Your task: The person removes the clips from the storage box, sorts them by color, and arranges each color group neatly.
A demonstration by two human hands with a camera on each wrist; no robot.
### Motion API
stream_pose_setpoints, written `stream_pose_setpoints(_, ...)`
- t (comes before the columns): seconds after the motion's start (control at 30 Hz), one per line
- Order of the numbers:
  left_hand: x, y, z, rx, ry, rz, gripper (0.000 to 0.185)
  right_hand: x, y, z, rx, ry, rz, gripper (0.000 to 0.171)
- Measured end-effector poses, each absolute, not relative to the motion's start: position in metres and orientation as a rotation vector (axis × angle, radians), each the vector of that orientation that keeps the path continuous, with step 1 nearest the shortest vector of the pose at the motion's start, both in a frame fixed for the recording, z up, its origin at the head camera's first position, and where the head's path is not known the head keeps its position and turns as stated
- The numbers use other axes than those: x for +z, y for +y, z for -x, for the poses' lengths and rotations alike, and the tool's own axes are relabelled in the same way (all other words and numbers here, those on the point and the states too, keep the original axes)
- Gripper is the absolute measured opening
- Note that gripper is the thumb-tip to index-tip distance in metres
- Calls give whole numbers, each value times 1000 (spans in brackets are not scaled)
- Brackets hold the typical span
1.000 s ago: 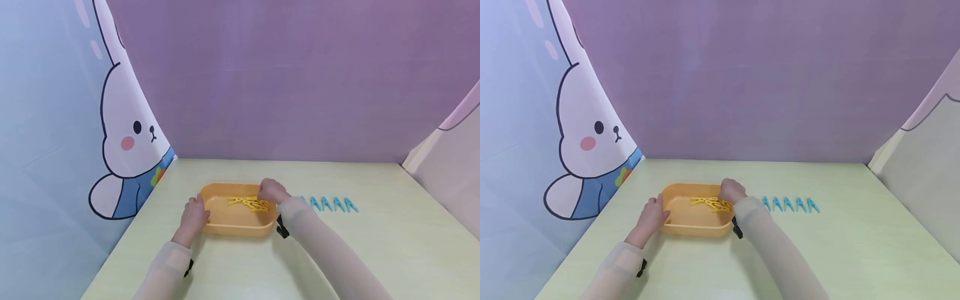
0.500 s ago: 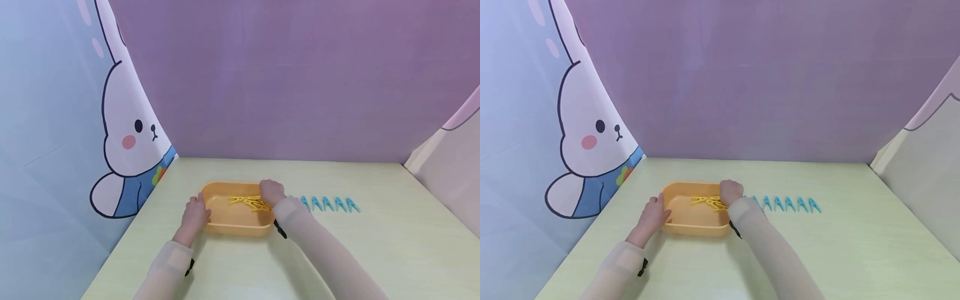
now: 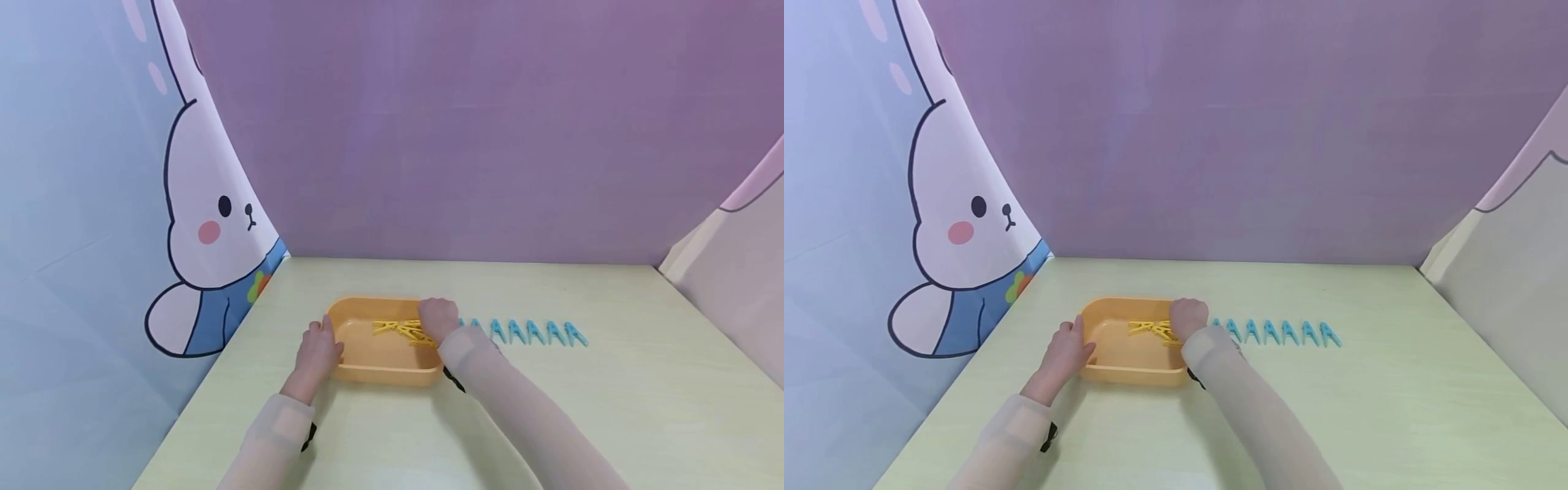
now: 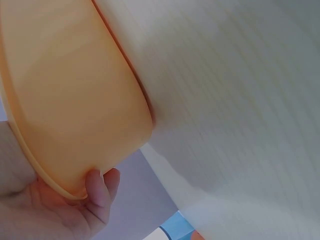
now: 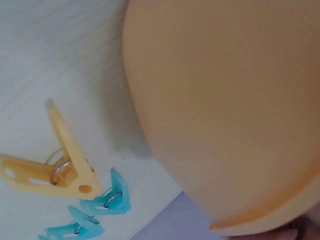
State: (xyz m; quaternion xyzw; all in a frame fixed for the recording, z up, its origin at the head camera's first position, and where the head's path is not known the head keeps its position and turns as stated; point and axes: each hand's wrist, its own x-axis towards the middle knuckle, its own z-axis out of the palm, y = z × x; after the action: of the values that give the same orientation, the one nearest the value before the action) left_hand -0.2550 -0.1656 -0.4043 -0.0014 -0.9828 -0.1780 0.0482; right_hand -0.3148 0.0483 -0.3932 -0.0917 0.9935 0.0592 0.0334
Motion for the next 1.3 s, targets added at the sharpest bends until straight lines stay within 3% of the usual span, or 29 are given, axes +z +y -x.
stream_pose_setpoints(0.47,-407,-165,255,-529,-3000,0,64,-394,46,310,259,3054,280,10)
stream_pose_setpoints(0.8,-405,-165,256,-523,-2988,16,64,-385,61,315,-220,3020,225,3)
stream_pose_setpoints(1.03,-409,-167,257,-512,-2977,34,64,-376,69,314,-472,2927,162,17)
stream_pose_setpoints(1.3,-406,-166,256,-519,-2987,32,64,-372,77,313,-609,2897,141,15)
